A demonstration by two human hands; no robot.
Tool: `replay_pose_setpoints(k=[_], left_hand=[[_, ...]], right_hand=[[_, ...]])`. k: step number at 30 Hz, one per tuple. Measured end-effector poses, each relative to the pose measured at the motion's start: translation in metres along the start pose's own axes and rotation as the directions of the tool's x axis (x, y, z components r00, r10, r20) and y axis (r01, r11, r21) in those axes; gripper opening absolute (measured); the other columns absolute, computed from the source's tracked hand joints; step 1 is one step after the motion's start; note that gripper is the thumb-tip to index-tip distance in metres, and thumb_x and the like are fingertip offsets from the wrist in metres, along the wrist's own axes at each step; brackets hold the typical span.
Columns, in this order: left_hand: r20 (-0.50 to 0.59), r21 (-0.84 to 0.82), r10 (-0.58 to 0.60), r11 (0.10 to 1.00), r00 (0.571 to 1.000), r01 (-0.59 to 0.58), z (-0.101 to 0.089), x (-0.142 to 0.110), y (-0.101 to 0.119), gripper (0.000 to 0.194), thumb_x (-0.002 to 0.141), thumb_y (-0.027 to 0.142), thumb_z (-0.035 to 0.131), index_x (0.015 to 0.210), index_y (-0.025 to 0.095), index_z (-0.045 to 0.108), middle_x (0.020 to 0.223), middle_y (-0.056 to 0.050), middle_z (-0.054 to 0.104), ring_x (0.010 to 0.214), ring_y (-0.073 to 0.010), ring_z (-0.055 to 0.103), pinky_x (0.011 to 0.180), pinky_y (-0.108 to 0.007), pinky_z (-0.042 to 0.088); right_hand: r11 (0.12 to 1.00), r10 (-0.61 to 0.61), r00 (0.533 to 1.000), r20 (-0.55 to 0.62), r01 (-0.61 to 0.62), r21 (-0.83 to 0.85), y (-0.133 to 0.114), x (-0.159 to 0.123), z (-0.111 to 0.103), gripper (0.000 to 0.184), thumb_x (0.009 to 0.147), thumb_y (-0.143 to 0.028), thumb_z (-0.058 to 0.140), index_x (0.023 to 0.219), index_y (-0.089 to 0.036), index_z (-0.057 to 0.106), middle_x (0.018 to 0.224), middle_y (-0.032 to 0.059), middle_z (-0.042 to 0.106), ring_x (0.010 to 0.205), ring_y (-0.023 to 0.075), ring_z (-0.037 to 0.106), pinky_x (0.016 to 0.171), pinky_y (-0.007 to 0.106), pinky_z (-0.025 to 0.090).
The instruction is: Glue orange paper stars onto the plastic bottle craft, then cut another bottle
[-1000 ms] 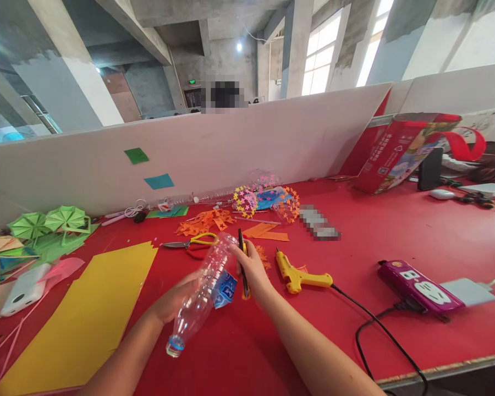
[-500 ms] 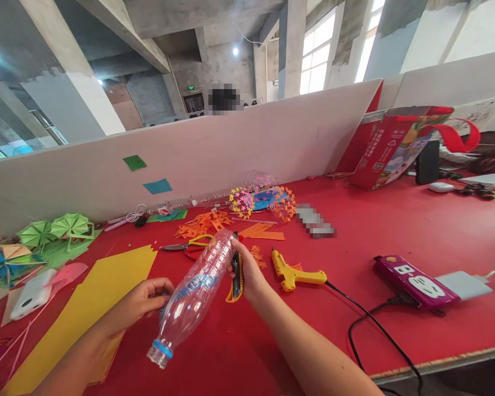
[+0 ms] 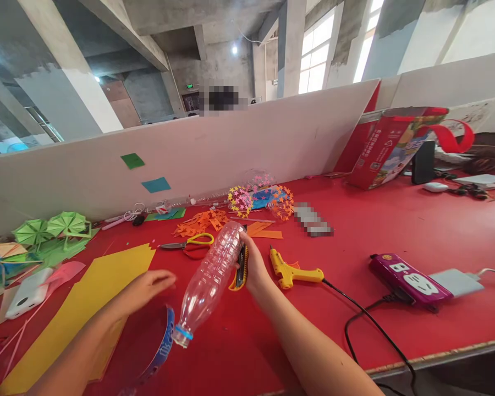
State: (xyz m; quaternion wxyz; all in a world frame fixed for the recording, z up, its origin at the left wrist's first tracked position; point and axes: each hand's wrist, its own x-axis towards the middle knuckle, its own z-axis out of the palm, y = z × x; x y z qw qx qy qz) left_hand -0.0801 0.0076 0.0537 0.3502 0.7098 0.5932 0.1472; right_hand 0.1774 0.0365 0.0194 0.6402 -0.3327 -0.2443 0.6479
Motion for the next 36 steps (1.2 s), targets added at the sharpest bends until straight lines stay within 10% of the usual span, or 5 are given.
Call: replay_pose_setpoints(k=[12, 16, 22, 28, 36], left_hand=[[0.156, -0.189, -0.074, 0.976, 0.985, 0.104, 0.041, 0.016, 0.022, 0.074, 0.085, 0.072, 0.020, 0.122, 0.018, 0.052, 0.097, -0.012, 0.070, 0.070, -0.0214, 0.067, 0.057, -0.030, 0.050], [0.513, 0.031, -0.278, 0.952, 0.812, 0.306, 0.022, 0.015, 0.007, 0.067, 0.081, 0.071, 0.034, 0.115, 0.015, 0.049, 0.064, -0.006, 0.068, 0.035, -0.0153, 0.054, 0.037, -0.024, 0.035], [0.315, -0.072, -0.072, 0.992, 0.946, 0.100, 0.018, 0.016, 0.011, 0.036, 0.080, 0.055, 0.047, 0.092, 0.021, 0.050, 0.094, -0.005, 0.067, 0.080, -0.0181, 0.067, 0.063, -0.026, 0.049], [0.796, 0.075, -0.198, 0.970, 0.572, 0.231, 0.001, -0.004, 0.002, 0.027, 0.069, 0.043, 0.067, 0.074, 0.018, 0.059, 0.064, -0.004, 0.066, 0.041, -0.0183, 0.059, 0.042, -0.029, 0.043], [0.304, -0.455, 0.167, 0.891, 0.938, -0.011, 0.029, 0.022, 0.011, 0.064, 0.077, 0.057, 0.059, 0.127, 0.023, 0.038, 0.131, -0.014, 0.049, 0.115, -0.0231, 0.053, 0.095, -0.038, 0.044]], right_hand=[[0.963, -0.200, 0.968, -0.152, 0.165, -0.214, 0.007, 0.004, -0.010, 0.039, 0.069, -0.049, 0.070, 0.084, -0.023, 0.045, 0.054, -0.0111, 0.046, 0.042, 0.0056, 0.042, 0.038, 0.014, 0.033], [0.963, -0.194, 0.968, -0.161, 0.157, -0.219, 0.008, 0.006, -0.011, 0.038, 0.070, -0.050, 0.068, 0.081, -0.023, 0.044, 0.054, -0.0108, 0.045, 0.042, 0.0056, 0.042, 0.038, 0.015, 0.034], [0.965, -0.182, 0.971, -0.157, 0.145, -0.219, 0.011, 0.006, -0.012, 0.038, 0.069, -0.048, 0.069, 0.080, -0.023, 0.043, 0.053, -0.0109, 0.044, 0.041, 0.0059, 0.043, 0.037, 0.015, 0.032], [0.965, -0.177, 0.972, -0.151, 0.141, -0.222, 0.010, 0.005, -0.011, 0.038, 0.070, -0.049, 0.068, 0.078, -0.023, 0.042, 0.054, -0.0105, 0.043, 0.042, 0.0057, 0.042, 0.037, 0.015, 0.033], [0.954, -0.166, 0.981, -0.101, 0.134, -0.268, 0.016, 0.000, -0.008, 0.038, 0.069, -0.049, 0.070, 0.084, -0.023, 0.046, 0.057, -0.0100, 0.045, 0.044, 0.0063, 0.042, 0.037, 0.016, 0.034]])
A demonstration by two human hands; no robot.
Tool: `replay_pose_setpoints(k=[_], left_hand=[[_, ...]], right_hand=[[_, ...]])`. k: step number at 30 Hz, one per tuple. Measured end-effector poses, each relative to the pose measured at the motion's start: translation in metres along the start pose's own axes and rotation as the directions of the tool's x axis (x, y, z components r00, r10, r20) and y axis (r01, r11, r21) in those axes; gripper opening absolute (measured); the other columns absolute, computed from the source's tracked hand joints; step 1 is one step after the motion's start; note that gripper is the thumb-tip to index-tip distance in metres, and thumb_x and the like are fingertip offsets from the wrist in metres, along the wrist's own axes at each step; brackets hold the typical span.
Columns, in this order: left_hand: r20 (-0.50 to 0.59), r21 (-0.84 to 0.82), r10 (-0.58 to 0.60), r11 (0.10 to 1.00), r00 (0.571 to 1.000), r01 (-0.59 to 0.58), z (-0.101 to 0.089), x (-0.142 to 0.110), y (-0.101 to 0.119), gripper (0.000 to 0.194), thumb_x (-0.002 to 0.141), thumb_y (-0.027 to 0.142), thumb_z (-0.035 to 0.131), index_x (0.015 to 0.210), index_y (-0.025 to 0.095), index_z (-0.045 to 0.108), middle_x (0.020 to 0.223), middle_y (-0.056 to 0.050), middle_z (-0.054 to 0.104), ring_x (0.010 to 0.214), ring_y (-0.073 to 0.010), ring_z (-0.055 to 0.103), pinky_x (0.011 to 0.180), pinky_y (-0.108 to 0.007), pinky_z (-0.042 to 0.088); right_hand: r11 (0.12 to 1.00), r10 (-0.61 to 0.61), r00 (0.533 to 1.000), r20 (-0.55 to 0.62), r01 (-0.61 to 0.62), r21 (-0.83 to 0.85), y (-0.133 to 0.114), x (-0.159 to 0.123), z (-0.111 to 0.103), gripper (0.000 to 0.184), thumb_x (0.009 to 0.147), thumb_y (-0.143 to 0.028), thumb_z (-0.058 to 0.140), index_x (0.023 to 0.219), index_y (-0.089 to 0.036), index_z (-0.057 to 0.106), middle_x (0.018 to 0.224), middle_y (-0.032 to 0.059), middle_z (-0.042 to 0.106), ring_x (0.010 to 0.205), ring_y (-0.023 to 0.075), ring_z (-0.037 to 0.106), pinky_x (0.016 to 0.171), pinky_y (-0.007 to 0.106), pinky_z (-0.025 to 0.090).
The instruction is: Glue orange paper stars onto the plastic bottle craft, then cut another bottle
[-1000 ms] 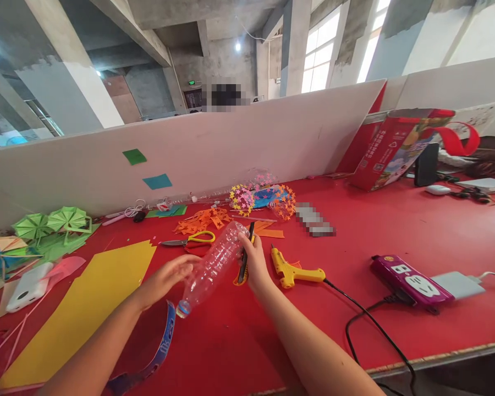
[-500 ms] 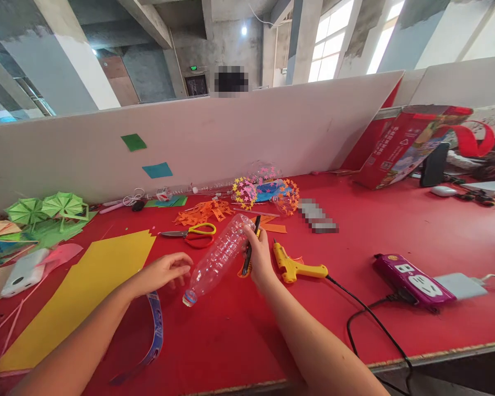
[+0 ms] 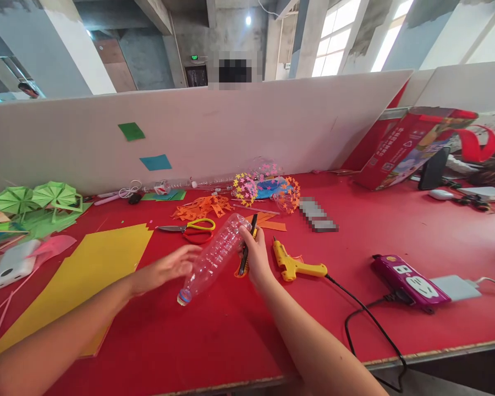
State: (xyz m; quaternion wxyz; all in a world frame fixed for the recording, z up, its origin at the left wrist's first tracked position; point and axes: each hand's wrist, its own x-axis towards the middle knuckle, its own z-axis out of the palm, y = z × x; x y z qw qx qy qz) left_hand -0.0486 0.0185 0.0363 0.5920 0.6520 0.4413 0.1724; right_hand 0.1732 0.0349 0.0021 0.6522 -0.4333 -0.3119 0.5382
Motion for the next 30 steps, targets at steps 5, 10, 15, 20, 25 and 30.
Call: replay_pose_setpoints(k=[5, 10, 15, 20, 25, 30], left_hand=[[-0.261, 0.086, 0.067, 0.995, 0.963, -0.046, 0.033, 0.012, -0.010, 0.059, 0.071, 0.041, 0.069, 0.119, 0.020, 0.041, 0.119, -0.011, 0.054, 0.100, -0.0214, 0.056, 0.089, -0.037, 0.045], [-0.394, 0.242, 0.105, 0.970, 0.913, -0.007, 0.017, 0.000, -0.011, 0.035, 0.074, 0.038, 0.063, 0.102, 0.021, 0.050, 0.108, -0.006, 0.061, 0.101, -0.0227, 0.058, 0.089, -0.035, 0.044], [-0.465, 0.397, 0.091, 0.910, 0.880, 0.116, 0.007, -0.010, -0.013, 0.031, 0.075, 0.036, 0.060, 0.101, 0.021, 0.051, 0.107, -0.006, 0.061, 0.099, -0.0237, 0.059, 0.087, -0.034, 0.044], [-0.481, 0.440, 0.109, 0.888, 0.870, 0.131, 0.008, -0.008, -0.025, 0.032, 0.077, 0.036, 0.058, 0.104, 0.020, 0.051, 0.106, -0.007, 0.059, 0.099, -0.0238, 0.058, 0.087, -0.035, 0.044], [-0.456, 0.445, 0.023, 0.872, 0.890, 0.205, 0.004, -0.007, -0.019, 0.035, 0.080, 0.042, 0.054, 0.108, 0.022, 0.049, 0.115, -0.011, 0.059, 0.106, -0.0276, 0.057, 0.088, -0.036, 0.043], [-0.404, 0.532, -0.046, 0.801, 0.914, 0.275, 0.004, -0.006, -0.006, 0.029, 0.079, 0.039, 0.052, 0.103, 0.022, 0.050, 0.114, -0.011, 0.060, 0.103, -0.0292, 0.059, 0.082, -0.036, 0.043]], right_hand=[[0.998, -0.015, 1.000, 0.019, 0.016, -0.061, -0.002, 0.000, -0.001, 0.036, 0.071, -0.049, 0.065, 0.088, -0.024, 0.047, 0.058, -0.0093, 0.044, 0.045, 0.0074, 0.042, 0.038, 0.017, 0.032], [0.985, -0.043, 0.999, 0.010, 0.044, -0.164, -0.007, 0.005, -0.004, 0.029, 0.068, -0.038, 0.062, 0.086, -0.024, 0.043, 0.061, -0.0100, 0.044, 0.044, 0.0059, 0.039, 0.039, 0.017, 0.032], [0.928, 0.073, 0.956, 0.285, 0.040, -0.370, -0.016, -0.006, -0.001, 0.020, 0.074, -0.040, 0.058, 0.079, -0.023, 0.049, 0.064, -0.0066, 0.054, 0.044, 0.0079, 0.046, 0.041, 0.020, 0.036], [0.783, 0.206, 0.851, 0.484, 0.153, -0.602, -0.025, -0.018, 0.002, 0.022, 0.077, -0.040, 0.063, 0.069, -0.021, 0.057, 0.058, -0.0048, 0.054, 0.049, 0.0095, 0.046, 0.045, 0.020, 0.032], [0.614, 0.167, 0.858, 0.486, 0.295, -0.732, -0.022, -0.016, 0.001, 0.017, 0.081, -0.035, 0.056, 0.093, -0.024, 0.063, 0.070, -0.0021, 0.059, 0.063, 0.0141, 0.050, 0.056, 0.023, 0.033], [0.550, 0.169, 0.880, 0.443, 0.289, -0.783, -0.007, -0.018, -0.002, 0.020, 0.082, -0.034, 0.053, 0.099, -0.023, 0.054, 0.064, -0.0040, 0.053, 0.054, 0.0136, 0.046, 0.053, 0.023, 0.031]])
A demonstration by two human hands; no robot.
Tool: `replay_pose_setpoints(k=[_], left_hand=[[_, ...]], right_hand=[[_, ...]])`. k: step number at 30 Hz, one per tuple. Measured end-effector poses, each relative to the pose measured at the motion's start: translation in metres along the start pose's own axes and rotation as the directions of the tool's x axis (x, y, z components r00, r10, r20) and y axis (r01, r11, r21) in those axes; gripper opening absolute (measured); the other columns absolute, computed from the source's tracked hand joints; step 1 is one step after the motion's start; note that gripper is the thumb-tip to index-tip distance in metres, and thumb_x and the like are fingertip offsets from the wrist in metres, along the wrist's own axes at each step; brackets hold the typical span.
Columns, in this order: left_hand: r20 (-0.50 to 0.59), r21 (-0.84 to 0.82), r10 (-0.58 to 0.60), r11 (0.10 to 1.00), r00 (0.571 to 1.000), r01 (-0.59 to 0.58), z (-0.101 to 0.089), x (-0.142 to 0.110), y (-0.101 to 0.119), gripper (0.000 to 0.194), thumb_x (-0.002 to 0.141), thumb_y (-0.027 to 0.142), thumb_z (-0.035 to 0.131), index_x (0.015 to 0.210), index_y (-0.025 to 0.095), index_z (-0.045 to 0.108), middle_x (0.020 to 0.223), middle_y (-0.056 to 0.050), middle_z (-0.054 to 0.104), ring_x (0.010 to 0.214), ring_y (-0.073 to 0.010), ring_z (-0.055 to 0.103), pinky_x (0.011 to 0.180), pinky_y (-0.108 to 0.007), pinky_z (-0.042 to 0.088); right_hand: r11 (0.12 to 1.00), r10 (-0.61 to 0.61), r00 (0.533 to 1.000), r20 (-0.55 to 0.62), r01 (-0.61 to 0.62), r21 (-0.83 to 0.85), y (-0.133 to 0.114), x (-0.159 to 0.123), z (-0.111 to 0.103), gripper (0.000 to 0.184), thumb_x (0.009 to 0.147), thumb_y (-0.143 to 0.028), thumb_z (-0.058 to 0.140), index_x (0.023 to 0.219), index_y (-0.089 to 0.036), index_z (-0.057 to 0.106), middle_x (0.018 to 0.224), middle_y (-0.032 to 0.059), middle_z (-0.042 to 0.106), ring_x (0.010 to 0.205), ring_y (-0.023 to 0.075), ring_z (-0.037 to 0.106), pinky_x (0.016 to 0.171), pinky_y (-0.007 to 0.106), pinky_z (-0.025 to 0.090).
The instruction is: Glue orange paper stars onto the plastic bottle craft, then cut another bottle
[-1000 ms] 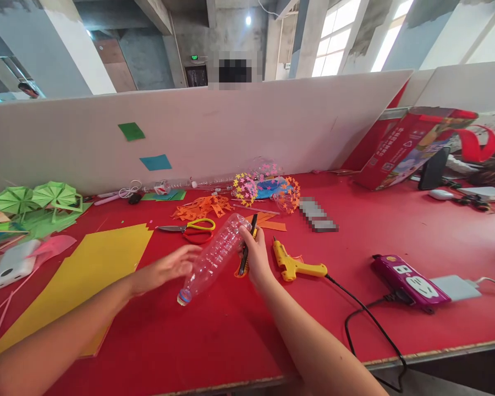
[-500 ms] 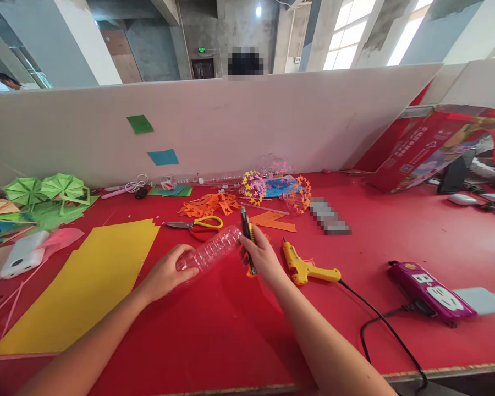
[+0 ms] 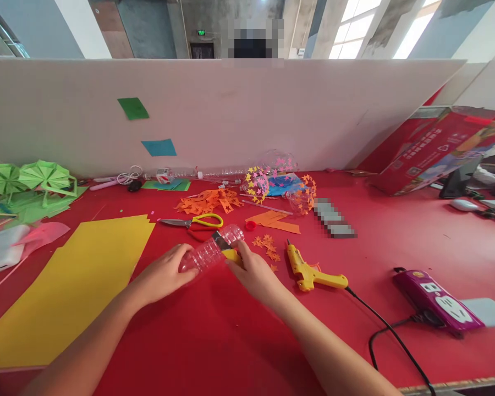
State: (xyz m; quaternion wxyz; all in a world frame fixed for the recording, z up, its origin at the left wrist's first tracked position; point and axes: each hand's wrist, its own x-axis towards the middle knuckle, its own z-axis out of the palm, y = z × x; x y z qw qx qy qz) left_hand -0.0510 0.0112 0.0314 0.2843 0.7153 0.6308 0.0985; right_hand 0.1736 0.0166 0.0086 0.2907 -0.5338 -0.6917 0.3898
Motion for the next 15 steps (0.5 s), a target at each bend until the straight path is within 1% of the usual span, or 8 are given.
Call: replay_pose_setpoints(k=[3, 6, 8, 10, 11, 13, 15], left_hand=[[-0.054, -0.031, 0.011, 0.999, 0.998, -0.013, 0.009, -0.001, 0.000, 0.034, 0.081, 0.038, 0.049, 0.111, 0.022, 0.048, 0.114, -0.012, 0.059, 0.104, -0.0285, 0.059, 0.084, -0.037, 0.045], [-0.150, -0.017, 0.091, 0.995, 0.984, -0.094, 0.023, -0.002, -0.004, 0.041, 0.082, 0.037, 0.046, 0.120, 0.020, 0.043, 0.116, -0.013, 0.055, 0.106, -0.0273, 0.057, 0.088, -0.038, 0.045], [-0.182, 0.014, 0.131, 0.991, 0.974, -0.131, 0.029, -0.002, -0.006, 0.045, 0.082, 0.036, 0.046, 0.122, 0.018, 0.042, 0.116, -0.013, 0.054, 0.107, -0.0281, 0.056, 0.089, -0.040, 0.046], [-0.185, 0.029, 0.139, 0.990, 0.973, -0.136, 0.031, -0.002, -0.007, 0.047, 0.081, 0.036, 0.046, 0.123, 0.017, 0.042, 0.115, -0.014, 0.054, 0.107, -0.0288, 0.056, 0.089, -0.041, 0.047], [-0.180, 0.026, 0.136, 0.991, 0.974, -0.134, 0.031, -0.002, -0.007, 0.047, 0.081, 0.037, 0.046, 0.124, 0.017, 0.042, 0.115, -0.014, 0.054, 0.106, -0.0286, 0.057, 0.089, -0.041, 0.047], [-0.178, 0.017, 0.132, 0.991, 0.975, -0.131, 0.030, -0.001, -0.007, 0.046, 0.082, 0.037, 0.046, 0.124, 0.018, 0.043, 0.114, -0.013, 0.055, 0.105, -0.0280, 0.057, 0.089, -0.041, 0.048], [-0.187, 0.019, 0.127, 0.992, 0.974, -0.125, 0.029, -0.002, -0.007, 0.044, 0.083, 0.038, 0.045, 0.123, 0.019, 0.044, 0.114, -0.012, 0.056, 0.106, -0.0277, 0.058, 0.089, -0.040, 0.048]], right_hand=[[0.999, 0.011, 1.000, -0.001, -0.011, -0.041, 0.004, -0.005, 0.004, 0.024, 0.081, -0.033, 0.053, 0.103, -0.024, 0.050, 0.066, -0.0045, 0.053, 0.053, 0.0130, 0.047, 0.052, 0.023, 0.033], [0.996, 0.002, 1.000, -0.001, -0.002, -0.089, 0.006, -0.009, 0.004, 0.029, 0.076, -0.030, 0.059, 0.104, -0.024, 0.053, 0.072, -0.0032, 0.055, 0.057, 0.0132, 0.048, 0.054, 0.024, 0.034], [0.999, -0.002, 1.000, -0.008, 0.001, -0.050, 0.005, -0.010, 0.003, 0.029, 0.075, -0.031, 0.060, 0.103, -0.024, 0.055, 0.073, -0.0022, 0.056, 0.059, 0.0136, 0.049, 0.055, 0.024, 0.036], [0.993, 0.032, 0.999, 0.027, -0.035, 0.113, 0.004, -0.011, 0.003, 0.025, 0.079, -0.037, 0.054, 0.099, -0.022, 0.056, 0.070, -0.0017, 0.056, 0.057, 0.0134, 0.050, 0.054, 0.025, 0.037], [0.971, 0.065, 0.995, 0.076, -0.080, 0.227, 0.004, -0.012, 0.003, 0.026, 0.082, -0.041, 0.049, 0.097, -0.021, 0.056, 0.068, -0.0014, 0.057, 0.054, 0.0133, 0.051, 0.053, 0.025, 0.038], [0.886, 0.131, 0.971, 0.201, -0.206, 0.416, 0.003, -0.013, 0.003, 0.034, 0.085, -0.048, 0.039, 0.095, -0.020, 0.055, 0.065, -0.0007, 0.059, 0.047, 0.0126, 0.051, 0.048, 0.025, 0.040], [0.826, 0.168, 0.946, 0.275, -0.288, 0.485, 0.003, -0.015, 0.003, 0.038, 0.085, -0.052, 0.036, 0.093, -0.019, 0.054, 0.067, -0.0001, 0.062, 0.041, 0.0114, 0.051, 0.044, 0.024, 0.039]])
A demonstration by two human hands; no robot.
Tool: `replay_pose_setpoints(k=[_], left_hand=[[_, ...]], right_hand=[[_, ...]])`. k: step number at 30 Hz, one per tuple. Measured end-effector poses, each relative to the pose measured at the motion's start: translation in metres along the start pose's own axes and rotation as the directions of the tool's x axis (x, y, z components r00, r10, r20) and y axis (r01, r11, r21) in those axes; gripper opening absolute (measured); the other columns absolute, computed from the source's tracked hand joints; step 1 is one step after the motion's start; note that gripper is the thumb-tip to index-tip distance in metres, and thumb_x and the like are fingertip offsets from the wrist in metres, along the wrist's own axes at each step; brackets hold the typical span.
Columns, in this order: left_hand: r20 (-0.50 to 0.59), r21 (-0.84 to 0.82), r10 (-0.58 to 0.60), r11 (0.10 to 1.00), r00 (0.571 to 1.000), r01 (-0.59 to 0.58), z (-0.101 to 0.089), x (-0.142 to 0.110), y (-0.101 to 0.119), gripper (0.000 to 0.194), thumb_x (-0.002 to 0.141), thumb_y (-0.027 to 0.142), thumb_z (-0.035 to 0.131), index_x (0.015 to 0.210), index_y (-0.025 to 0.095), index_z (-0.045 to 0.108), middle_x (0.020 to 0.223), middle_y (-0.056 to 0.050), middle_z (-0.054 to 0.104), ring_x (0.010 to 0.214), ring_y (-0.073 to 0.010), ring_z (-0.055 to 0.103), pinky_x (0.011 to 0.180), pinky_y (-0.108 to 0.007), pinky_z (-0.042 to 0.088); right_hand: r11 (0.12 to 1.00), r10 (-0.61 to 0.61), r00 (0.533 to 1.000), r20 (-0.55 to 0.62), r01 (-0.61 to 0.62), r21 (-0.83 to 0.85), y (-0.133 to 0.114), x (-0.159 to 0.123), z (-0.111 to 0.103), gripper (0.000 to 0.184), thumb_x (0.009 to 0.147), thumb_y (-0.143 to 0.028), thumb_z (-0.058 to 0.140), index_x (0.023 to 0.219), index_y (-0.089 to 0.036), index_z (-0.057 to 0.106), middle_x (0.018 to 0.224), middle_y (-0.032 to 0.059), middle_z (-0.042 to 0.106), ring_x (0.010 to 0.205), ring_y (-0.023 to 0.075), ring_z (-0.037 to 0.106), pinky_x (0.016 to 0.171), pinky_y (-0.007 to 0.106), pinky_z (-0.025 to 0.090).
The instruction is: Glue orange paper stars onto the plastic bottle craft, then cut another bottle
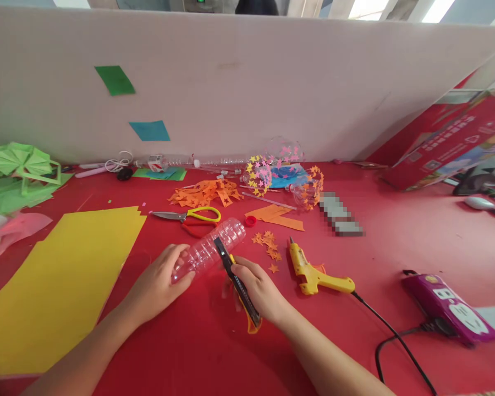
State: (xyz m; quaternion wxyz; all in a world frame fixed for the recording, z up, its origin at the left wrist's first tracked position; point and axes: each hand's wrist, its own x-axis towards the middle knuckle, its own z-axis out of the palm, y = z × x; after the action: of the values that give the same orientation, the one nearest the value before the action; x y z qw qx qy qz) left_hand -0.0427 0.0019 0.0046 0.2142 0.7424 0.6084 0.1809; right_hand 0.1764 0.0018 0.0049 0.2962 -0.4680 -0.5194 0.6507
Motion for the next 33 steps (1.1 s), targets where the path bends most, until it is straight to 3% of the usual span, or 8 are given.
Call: replay_pose_setpoints(k=[2, 5, 8, 10, 19, 26, 29, 33], left_hand=[[-0.012, 0.011, -0.010, 1.000, 1.000, 0.011, 0.000, 0.000, 0.000, 0.044, 0.084, 0.039, 0.045, 0.124, 0.019, 0.045, 0.116, -0.013, 0.057, 0.108, -0.0284, 0.057, 0.090, -0.040, 0.048], [-0.005, -0.001, -0.028, 1.000, 1.000, 0.028, -0.001, 0.000, 0.002, 0.046, 0.084, 0.041, 0.045, 0.125, 0.019, 0.045, 0.121, -0.014, 0.056, 0.112, -0.0298, 0.055, 0.092, -0.042, 0.046], [0.019, -0.030, -0.059, 0.998, 0.998, 0.060, -0.003, 0.000, 0.003, 0.048, 0.084, 0.043, 0.046, 0.125, 0.019, 0.045, 0.121, -0.014, 0.055, 0.111, -0.0297, 0.055, 0.092, -0.042, 0.046], [0.035, -0.056, -0.086, 0.995, 0.996, 0.088, -0.004, 0.000, 0.002, 0.049, 0.084, 0.045, 0.048, 0.124, 0.019, 0.046, 0.118, -0.013, 0.056, 0.105, -0.0280, 0.057, 0.088, -0.040, 0.047], [0.157, -0.276, -0.123, 0.947, 0.980, 0.163, -0.013, 0.003, -0.012, 0.052, 0.082, 0.055, 0.053, 0.123, 0.024, 0.050, 0.107, -0.007, 0.059, 0.099, -0.0222, 0.059, 0.084, -0.033, 0.048], [0.226, -0.460, -0.176, 0.848, 0.958, 0.264, -0.017, 0.006, -0.020, 0.059, 0.091, 0.061, 0.026, 0.126, 0.022, 0.051, 0.123, -0.010, 0.059, 0.112, -0.0252, 0.056, 0.087, -0.034, 0.047], [0.227, -0.457, -0.178, 0.849, 0.957, 0.266, -0.018, 0.005, -0.020, 0.059, 0.091, 0.061, 0.026, 0.127, 0.021, 0.050, 0.124, -0.011, 0.059, 0.115, -0.0257, 0.055, 0.090, -0.036, 0.046], [0.207, -0.373, -0.152, 0.901, 0.967, 0.221, -0.017, 0.003, -0.014, 0.056, 0.087, 0.062, 0.040, 0.126, 0.023, 0.050, 0.121, -0.010, 0.061, 0.113, -0.0258, 0.056, 0.093, -0.038, 0.046]], right_hand=[[0.999, 0.018, 1.000, -0.011, -0.018, -0.026, -0.001, -0.002, 0.000, 0.037, 0.084, -0.054, 0.039, 0.090, -0.020, 0.053, 0.071, -0.0007, 0.062, 0.039, 0.0104, 0.051, 0.041, 0.023, 0.039], [0.970, -0.058, 0.994, -0.093, 0.034, -0.240, -0.003, -0.004, 0.000, 0.027, 0.084, -0.049, 0.047, 0.083, -0.023, 0.050, 0.065, -0.0040, 0.056, 0.040, 0.0101, 0.050, 0.042, 0.022, 0.037], [0.854, -0.194, 0.972, -0.134, 0.101, -0.510, -0.006, -0.006, -0.001, 0.015, 0.084, -0.038, 0.051, 0.079, -0.024, 0.049, 0.054, -0.0066, 0.046, 0.041, 0.0108, 0.045, 0.043, 0.022, 0.031], [0.797, -0.208, 0.972, -0.107, 0.105, -0.595, -0.007, -0.007, -0.002, 0.015, 0.086, -0.037, 0.047, 0.078, -0.024, 0.049, 0.050, -0.0064, 0.043, 0.041, 0.0116, 0.044, 0.044, 0.023, 0.029], [0.691, -0.195, 0.978, -0.070, 0.086, -0.718, -0.005, -0.008, -0.002, 0.019, 0.090, -0.038, 0.040, 0.080, -0.023, 0.046, 0.056, -0.0038, 0.046, 0.047, 0.0118, 0.040, 0.049, 0.024, 0.027], [0.682, -0.180, 0.982, -0.057, 0.083, -0.727, -0.005, -0.009, -0.002, 0.021, 0.090, -0.039, 0.039, 0.080, -0.022, 0.047, 0.053, -0.0049, 0.043, 0.045, 0.0112, 0.037, 0.047, 0.024, 0.025], [0.665, -0.179, 0.982, -0.051, 0.083, -0.742, -0.007, -0.009, 0.000, 0.021, 0.090, -0.037, 0.039, 0.081, -0.022, 0.049, 0.053, -0.0054, 0.042, 0.045, 0.0108, 0.038, 0.048, 0.023, 0.025], [0.653, -0.172, 0.984, -0.043, 0.081, -0.753, -0.009, -0.009, 0.001, 0.020, 0.091, -0.034, 0.039, 0.083, -0.020, 0.050, 0.055, -0.0059, 0.043, 0.047, 0.0098, 0.037, 0.049, 0.022, 0.025]])
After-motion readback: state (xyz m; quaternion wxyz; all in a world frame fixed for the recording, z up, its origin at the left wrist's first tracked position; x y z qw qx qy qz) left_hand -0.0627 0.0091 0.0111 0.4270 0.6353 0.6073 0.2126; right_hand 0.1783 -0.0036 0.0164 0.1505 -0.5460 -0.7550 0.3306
